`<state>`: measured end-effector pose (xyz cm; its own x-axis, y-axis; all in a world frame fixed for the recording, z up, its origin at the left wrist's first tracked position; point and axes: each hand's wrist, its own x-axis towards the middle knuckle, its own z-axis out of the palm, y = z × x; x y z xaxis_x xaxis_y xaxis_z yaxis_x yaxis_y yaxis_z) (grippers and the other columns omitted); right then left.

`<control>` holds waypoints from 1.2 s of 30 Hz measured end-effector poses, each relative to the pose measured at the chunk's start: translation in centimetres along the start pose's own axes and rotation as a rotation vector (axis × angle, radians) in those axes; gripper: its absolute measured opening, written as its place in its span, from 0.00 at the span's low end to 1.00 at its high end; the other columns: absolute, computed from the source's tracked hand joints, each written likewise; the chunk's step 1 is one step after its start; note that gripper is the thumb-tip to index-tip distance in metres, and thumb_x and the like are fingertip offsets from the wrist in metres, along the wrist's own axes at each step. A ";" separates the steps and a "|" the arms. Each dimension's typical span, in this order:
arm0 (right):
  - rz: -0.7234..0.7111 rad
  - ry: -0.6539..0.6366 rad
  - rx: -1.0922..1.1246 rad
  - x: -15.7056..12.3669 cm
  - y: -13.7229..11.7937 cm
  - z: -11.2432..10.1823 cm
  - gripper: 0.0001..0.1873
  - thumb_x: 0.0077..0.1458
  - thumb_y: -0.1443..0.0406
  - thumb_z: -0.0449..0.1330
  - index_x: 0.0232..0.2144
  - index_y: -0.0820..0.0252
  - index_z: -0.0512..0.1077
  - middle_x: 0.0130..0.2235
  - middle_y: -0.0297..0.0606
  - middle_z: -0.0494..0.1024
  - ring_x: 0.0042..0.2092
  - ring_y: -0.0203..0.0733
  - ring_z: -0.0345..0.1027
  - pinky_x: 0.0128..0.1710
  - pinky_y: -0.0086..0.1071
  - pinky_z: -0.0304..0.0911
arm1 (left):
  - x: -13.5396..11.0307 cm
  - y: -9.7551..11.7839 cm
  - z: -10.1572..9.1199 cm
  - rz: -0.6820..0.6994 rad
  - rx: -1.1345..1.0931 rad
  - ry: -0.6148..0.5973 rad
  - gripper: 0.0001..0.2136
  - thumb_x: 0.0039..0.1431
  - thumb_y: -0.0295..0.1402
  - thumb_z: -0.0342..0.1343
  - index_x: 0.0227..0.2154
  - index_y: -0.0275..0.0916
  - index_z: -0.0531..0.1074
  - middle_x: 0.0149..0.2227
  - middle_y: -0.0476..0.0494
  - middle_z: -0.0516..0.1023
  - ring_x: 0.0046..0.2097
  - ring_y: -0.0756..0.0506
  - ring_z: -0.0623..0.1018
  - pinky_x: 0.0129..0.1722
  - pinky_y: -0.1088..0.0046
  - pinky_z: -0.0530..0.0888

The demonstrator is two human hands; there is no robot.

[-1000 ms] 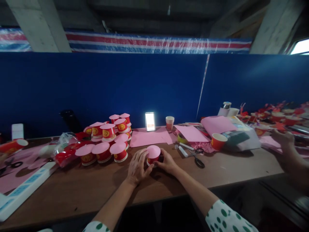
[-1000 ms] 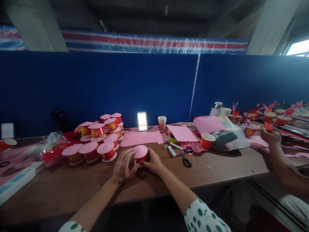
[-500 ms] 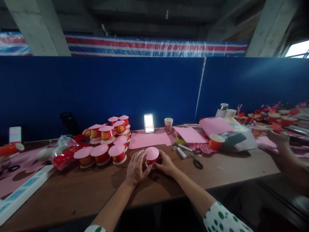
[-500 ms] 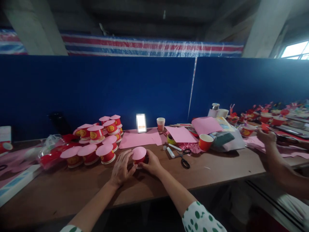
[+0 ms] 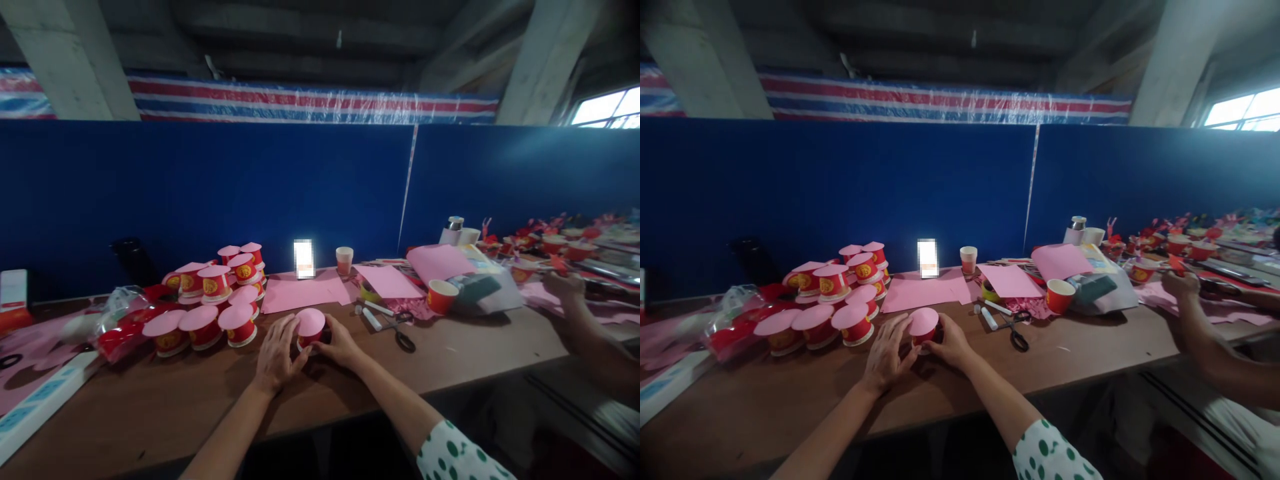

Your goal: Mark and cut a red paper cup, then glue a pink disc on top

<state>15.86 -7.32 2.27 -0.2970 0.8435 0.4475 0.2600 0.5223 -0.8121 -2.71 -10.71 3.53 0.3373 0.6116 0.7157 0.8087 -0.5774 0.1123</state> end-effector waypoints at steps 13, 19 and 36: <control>0.006 -0.002 0.017 -0.1 0.5 0.2 0.29 0.41 0.66 0.65 0.47 0.57 0.63 0.43 0.39 0.73 0.43 0.44 0.68 0.42 0.37 0.65 | -0.1 -0.2 0.3 -0.007 -0.011 0.000 0.27 0.53 0.39 0.52 0.55 0.34 0.56 0.53 0.32 0.64 0.55 0.37 0.64 0.54 0.56 0.63; 0.005 -0.005 0.025 -0.1 0.1 0.0 0.29 0.41 0.66 0.65 0.47 0.57 0.63 0.44 0.39 0.73 0.43 0.44 0.68 0.43 0.38 0.65 | 0.0 -0.1 0.1 -0.007 -0.008 0.000 0.28 0.53 0.39 0.52 0.56 0.34 0.55 0.53 0.32 0.65 0.54 0.37 0.65 0.53 0.56 0.64; -0.001 0.000 0.037 -0.1 0.4 0.1 0.28 0.41 0.66 0.65 0.47 0.57 0.64 0.43 0.38 0.73 0.43 0.44 0.68 0.44 0.37 0.65 | 0.0 0.0 0.1 0.034 -0.011 0.019 0.27 0.53 0.37 0.53 0.54 0.35 0.55 0.53 0.33 0.64 0.55 0.38 0.64 0.53 0.57 0.64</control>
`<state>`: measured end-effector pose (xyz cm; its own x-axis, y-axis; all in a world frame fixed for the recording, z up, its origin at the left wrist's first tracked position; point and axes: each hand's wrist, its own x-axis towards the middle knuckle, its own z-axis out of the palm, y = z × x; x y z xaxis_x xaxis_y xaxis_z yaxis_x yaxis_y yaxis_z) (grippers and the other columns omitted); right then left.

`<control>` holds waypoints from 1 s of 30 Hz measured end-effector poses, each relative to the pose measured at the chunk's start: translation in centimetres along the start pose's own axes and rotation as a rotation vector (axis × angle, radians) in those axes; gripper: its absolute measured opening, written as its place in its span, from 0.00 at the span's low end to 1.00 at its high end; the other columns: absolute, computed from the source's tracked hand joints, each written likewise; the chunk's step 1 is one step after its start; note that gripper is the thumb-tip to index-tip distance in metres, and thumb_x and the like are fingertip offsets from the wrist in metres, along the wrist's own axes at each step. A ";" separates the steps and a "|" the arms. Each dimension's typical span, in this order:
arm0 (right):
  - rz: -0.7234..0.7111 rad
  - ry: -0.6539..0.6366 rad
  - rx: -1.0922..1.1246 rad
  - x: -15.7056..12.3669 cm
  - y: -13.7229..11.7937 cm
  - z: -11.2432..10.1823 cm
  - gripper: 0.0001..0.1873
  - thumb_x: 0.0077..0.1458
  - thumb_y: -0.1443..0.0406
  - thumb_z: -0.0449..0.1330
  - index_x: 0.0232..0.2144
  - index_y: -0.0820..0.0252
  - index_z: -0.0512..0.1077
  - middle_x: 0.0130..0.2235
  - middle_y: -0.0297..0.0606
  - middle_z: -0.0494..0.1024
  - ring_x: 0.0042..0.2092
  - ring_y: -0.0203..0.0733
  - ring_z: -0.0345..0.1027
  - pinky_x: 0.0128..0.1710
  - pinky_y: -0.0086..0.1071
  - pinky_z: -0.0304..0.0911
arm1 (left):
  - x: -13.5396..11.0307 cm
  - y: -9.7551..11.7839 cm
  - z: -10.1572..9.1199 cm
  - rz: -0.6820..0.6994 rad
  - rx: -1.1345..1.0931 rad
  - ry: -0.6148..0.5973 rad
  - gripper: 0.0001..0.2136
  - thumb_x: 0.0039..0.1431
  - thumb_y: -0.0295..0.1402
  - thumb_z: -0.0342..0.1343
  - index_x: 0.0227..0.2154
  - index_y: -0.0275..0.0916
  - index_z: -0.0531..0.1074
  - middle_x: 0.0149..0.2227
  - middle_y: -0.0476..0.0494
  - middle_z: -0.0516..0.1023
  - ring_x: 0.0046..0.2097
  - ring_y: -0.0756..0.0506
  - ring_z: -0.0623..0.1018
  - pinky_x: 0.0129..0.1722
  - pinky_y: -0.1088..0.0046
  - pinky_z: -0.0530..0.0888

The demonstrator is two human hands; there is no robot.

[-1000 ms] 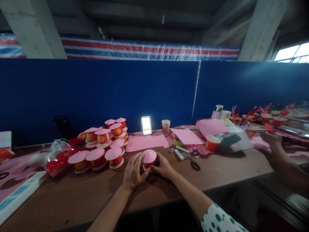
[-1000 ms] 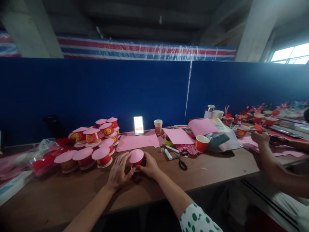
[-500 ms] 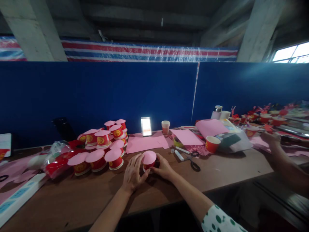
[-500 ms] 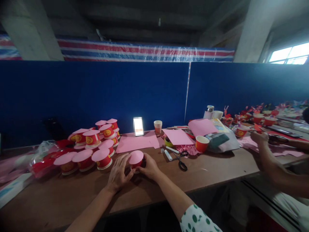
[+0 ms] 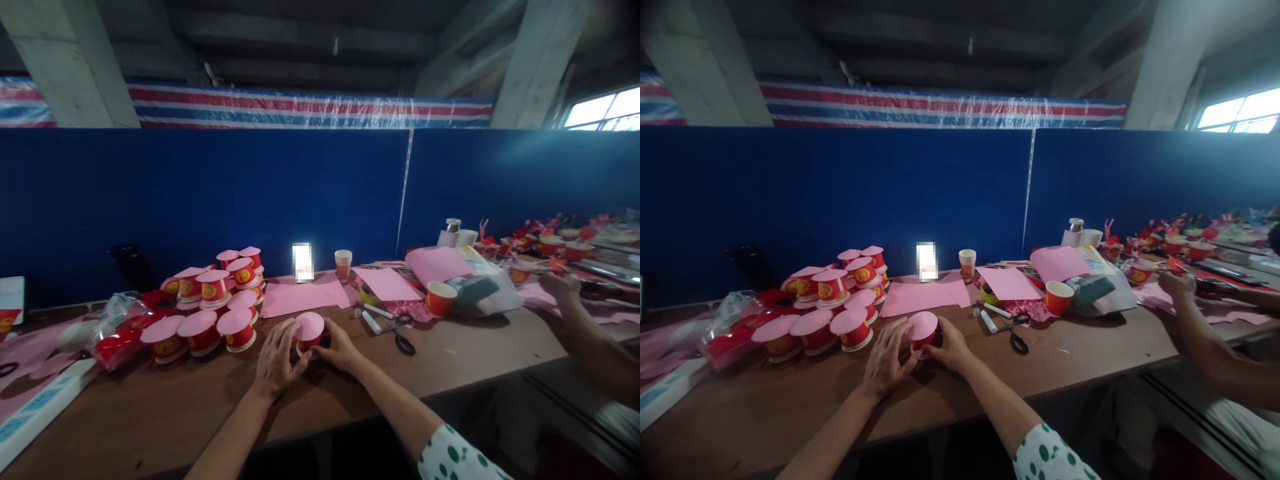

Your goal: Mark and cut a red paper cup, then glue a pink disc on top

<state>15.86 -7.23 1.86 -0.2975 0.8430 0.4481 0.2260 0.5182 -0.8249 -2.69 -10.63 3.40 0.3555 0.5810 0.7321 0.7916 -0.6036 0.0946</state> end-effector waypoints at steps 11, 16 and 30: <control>0.005 0.001 -0.006 0.1 -0.2 0.0 0.29 0.40 0.66 0.66 0.46 0.56 0.64 0.43 0.38 0.73 0.43 0.45 0.68 0.44 0.38 0.65 | -0.1 0.0 -0.1 0.026 -0.015 -0.008 0.25 0.52 0.37 0.53 0.53 0.37 0.57 0.53 0.32 0.64 0.54 0.37 0.65 0.52 0.55 0.65; 0.008 0.001 -0.004 0.1 0.0 0.0 0.29 0.40 0.67 0.66 0.47 0.56 0.64 0.43 0.38 0.73 0.43 0.44 0.68 0.43 0.37 0.65 | -0.1 0.2 -0.3 0.044 -0.004 -0.023 0.22 0.52 0.37 0.53 0.50 0.38 0.59 0.53 0.33 0.64 0.54 0.38 0.65 0.52 0.56 0.65; 0.009 -0.001 0.001 0.0 -0.1 0.1 0.29 0.41 0.65 0.66 0.47 0.57 0.64 0.43 0.39 0.73 0.43 0.43 0.68 0.43 0.36 0.65 | -0.2 0.3 -0.4 0.100 0.028 -0.054 0.22 0.53 0.36 0.53 0.51 0.38 0.60 0.55 0.34 0.61 0.56 0.37 0.62 0.52 0.56 0.65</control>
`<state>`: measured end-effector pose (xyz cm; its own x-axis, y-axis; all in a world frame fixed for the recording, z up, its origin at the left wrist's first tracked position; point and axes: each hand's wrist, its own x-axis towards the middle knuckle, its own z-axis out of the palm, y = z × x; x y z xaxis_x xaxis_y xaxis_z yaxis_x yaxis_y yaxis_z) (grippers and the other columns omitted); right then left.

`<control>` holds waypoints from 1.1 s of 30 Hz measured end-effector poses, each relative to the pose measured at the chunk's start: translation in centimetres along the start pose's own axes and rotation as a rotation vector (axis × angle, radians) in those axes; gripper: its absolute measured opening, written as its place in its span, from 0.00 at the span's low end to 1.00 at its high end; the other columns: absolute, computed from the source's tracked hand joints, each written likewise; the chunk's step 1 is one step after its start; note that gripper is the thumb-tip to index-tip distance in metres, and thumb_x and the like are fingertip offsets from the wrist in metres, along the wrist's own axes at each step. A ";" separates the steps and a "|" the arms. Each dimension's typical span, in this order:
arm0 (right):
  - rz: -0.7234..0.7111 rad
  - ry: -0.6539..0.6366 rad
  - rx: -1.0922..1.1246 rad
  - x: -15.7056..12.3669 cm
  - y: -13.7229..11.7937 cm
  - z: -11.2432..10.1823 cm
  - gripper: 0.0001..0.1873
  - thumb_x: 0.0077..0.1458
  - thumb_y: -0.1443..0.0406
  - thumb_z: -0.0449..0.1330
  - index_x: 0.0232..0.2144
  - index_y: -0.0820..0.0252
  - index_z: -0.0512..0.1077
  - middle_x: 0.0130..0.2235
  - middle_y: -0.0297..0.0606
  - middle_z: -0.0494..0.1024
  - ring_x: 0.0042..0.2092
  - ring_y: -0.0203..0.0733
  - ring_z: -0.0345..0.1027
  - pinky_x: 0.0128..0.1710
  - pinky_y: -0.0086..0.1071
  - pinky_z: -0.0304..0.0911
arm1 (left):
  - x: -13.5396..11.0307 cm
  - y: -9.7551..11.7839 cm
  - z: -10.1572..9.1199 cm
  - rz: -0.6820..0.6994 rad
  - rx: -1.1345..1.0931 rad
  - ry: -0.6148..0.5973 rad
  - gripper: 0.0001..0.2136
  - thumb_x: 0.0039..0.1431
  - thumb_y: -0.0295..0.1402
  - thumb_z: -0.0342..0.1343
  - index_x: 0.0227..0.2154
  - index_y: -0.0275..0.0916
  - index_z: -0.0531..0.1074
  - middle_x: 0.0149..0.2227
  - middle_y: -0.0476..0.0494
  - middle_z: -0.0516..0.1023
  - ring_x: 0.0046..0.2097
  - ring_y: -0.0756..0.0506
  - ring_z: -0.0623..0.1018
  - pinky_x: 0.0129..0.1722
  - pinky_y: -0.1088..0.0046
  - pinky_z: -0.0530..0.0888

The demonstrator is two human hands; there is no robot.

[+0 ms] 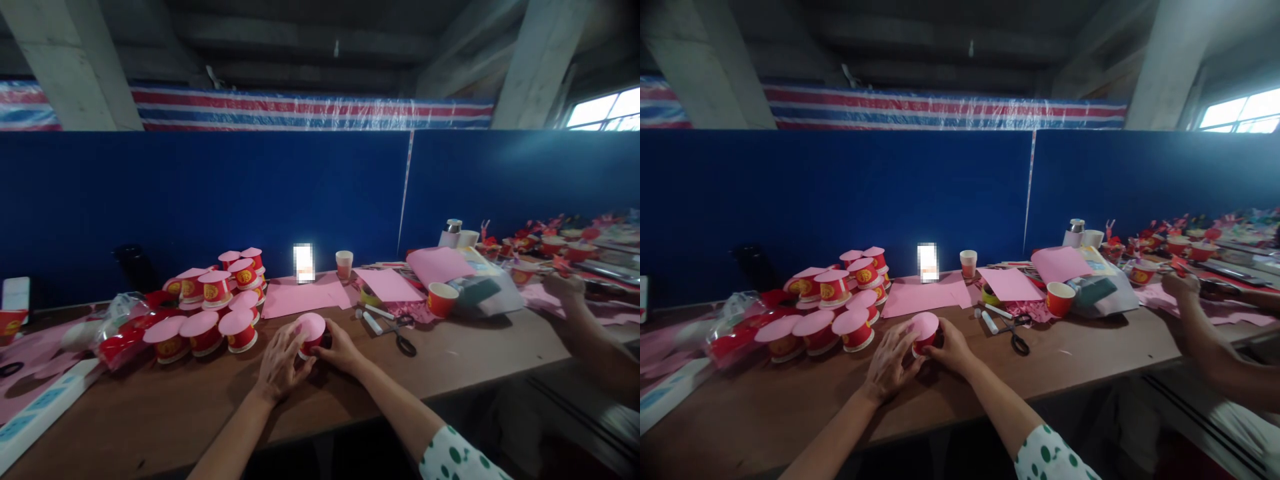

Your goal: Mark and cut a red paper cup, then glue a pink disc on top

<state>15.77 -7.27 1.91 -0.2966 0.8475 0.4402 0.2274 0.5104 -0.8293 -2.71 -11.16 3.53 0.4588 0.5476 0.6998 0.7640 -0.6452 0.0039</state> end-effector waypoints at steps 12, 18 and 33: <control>0.007 -0.002 -0.010 0.0 0.1 0.0 0.30 0.40 0.64 0.67 0.48 0.57 0.64 0.43 0.38 0.73 0.42 0.44 0.68 0.42 0.36 0.65 | 0.1 0.0 0.0 0.005 0.009 0.013 0.22 0.53 0.36 0.53 0.51 0.38 0.61 0.54 0.33 0.63 0.55 0.37 0.63 0.51 0.55 0.66; 0.005 -0.001 -0.021 0.0 -0.1 -0.1 0.31 0.40 0.63 0.67 0.48 0.57 0.64 0.43 0.38 0.73 0.43 0.44 0.68 0.43 0.37 0.65 | 0.0 0.1 0.0 -0.005 0.009 -0.004 0.22 0.54 0.37 0.53 0.51 0.39 0.61 0.54 0.34 0.61 0.55 0.37 0.62 0.51 0.55 0.66; 0.000 0.002 -0.034 0.0 0.2 -0.1 0.30 0.40 0.64 0.67 0.48 0.57 0.64 0.42 0.38 0.74 0.41 0.43 0.69 0.41 0.36 0.66 | 0.0 0.0 0.0 0.002 -0.016 -0.010 0.22 0.53 0.36 0.53 0.52 0.40 0.59 0.55 0.34 0.61 0.55 0.37 0.62 0.52 0.55 0.65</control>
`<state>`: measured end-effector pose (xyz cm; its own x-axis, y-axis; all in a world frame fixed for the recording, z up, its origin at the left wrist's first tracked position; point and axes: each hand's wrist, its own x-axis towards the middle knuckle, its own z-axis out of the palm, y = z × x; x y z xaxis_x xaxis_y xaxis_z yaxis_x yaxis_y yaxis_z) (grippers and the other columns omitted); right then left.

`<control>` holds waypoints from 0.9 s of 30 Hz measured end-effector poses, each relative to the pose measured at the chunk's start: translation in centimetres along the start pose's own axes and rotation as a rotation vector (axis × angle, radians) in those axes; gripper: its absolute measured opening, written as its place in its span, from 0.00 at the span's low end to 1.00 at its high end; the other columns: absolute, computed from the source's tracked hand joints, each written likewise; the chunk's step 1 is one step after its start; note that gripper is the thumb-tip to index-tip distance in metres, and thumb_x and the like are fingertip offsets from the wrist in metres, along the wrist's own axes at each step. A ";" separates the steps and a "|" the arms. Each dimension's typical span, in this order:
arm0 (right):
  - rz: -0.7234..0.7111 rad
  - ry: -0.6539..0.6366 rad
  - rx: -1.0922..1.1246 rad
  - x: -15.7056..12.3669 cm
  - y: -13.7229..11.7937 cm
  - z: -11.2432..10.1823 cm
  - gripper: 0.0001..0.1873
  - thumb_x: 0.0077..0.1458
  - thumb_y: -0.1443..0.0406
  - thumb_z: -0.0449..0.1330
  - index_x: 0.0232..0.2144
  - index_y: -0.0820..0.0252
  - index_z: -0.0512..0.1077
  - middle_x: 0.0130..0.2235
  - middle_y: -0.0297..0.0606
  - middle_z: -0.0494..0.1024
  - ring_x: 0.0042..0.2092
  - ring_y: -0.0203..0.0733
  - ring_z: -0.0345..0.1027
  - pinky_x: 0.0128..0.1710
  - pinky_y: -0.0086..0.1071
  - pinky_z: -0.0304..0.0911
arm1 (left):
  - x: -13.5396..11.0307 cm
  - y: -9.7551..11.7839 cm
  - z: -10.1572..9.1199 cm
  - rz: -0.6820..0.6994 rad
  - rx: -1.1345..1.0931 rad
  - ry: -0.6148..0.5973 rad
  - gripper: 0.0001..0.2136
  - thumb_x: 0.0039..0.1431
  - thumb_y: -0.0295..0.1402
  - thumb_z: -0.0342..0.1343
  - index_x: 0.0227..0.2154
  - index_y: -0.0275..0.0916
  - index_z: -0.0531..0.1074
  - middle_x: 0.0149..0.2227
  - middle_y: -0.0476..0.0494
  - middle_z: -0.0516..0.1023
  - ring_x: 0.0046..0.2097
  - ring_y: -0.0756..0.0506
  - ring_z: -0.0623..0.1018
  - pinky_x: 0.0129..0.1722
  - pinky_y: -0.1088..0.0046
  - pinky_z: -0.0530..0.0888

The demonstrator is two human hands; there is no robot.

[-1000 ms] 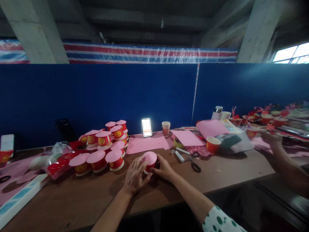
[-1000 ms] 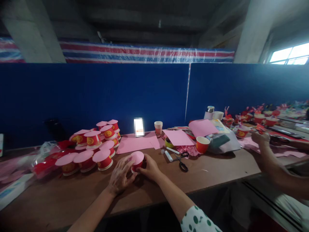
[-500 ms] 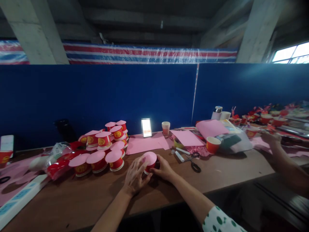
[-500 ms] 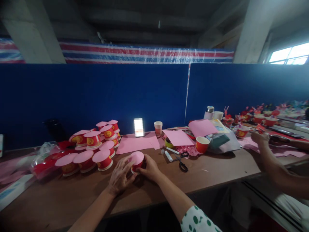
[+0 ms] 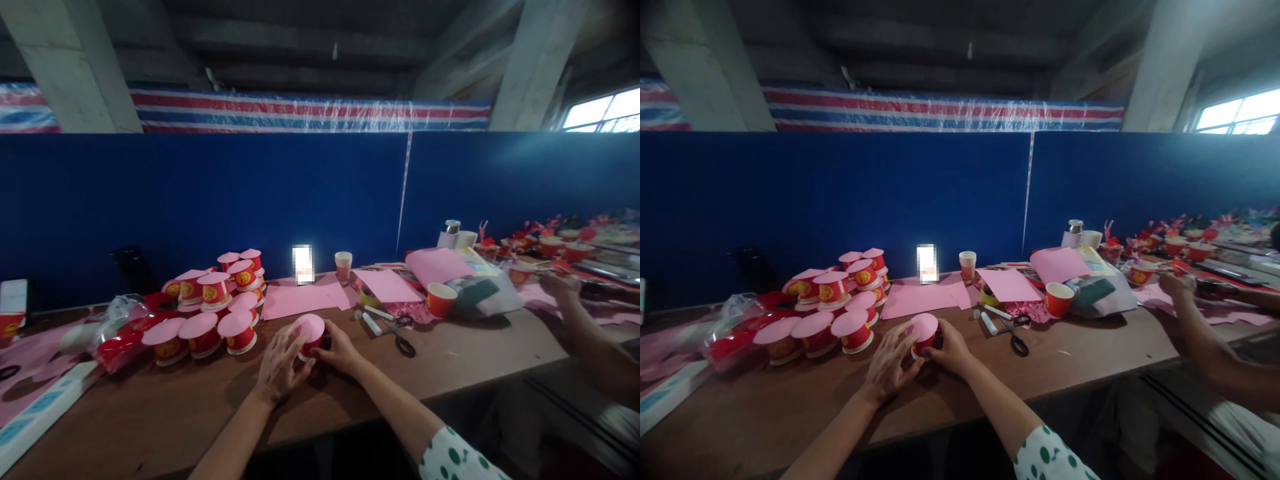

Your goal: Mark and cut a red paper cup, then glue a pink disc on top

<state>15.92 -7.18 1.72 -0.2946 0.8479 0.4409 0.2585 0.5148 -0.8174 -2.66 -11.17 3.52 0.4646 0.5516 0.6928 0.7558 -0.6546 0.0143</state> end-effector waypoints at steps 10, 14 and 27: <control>-0.010 -0.006 0.005 0.0 -0.2 0.0 0.31 0.41 0.65 0.66 0.49 0.57 0.63 0.43 0.38 0.73 0.42 0.44 0.68 0.42 0.36 0.65 | 0.1 0.0 -0.1 -0.049 -0.046 0.037 0.23 0.52 0.36 0.54 0.51 0.37 0.58 0.53 0.34 0.63 0.55 0.38 0.63 0.53 0.56 0.64; -0.011 -0.003 -0.001 0.1 0.0 0.0 0.30 0.40 0.65 0.66 0.48 0.58 0.64 0.44 0.39 0.73 0.43 0.44 0.68 0.43 0.37 0.64 | 0.2 0.0 -0.1 -0.030 -0.047 0.054 0.22 0.52 0.35 0.54 0.50 0.38 0.59 0.53 0.34 0.63 0.54 0.38 0.64 0.52 0.56 0.65; -0.013 -0.011 0.007 0.1 -0.1 0.0 0.30 0.40 0.65 0.66 0.48 0.57 0.63 0.44 0.39 0.73 0.43 0.44 0.68 0.44 0.37 0.64 | 0.1 -0.1 0.1 -0.082 -0.048 0.095 0.23 0.51 0.36 0.54 0.50 0.36 0.59 0.52 0.33 0.65 0.54 0.37 0.65 0.52 0.55 0.65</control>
<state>15.92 -7.17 1.82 -0.3084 0.8394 0.4476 0.2481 0.5252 -0.8140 -2.66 -10.97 3.51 0.3548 0.5538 0.7532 0.7651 -0.6350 0.1065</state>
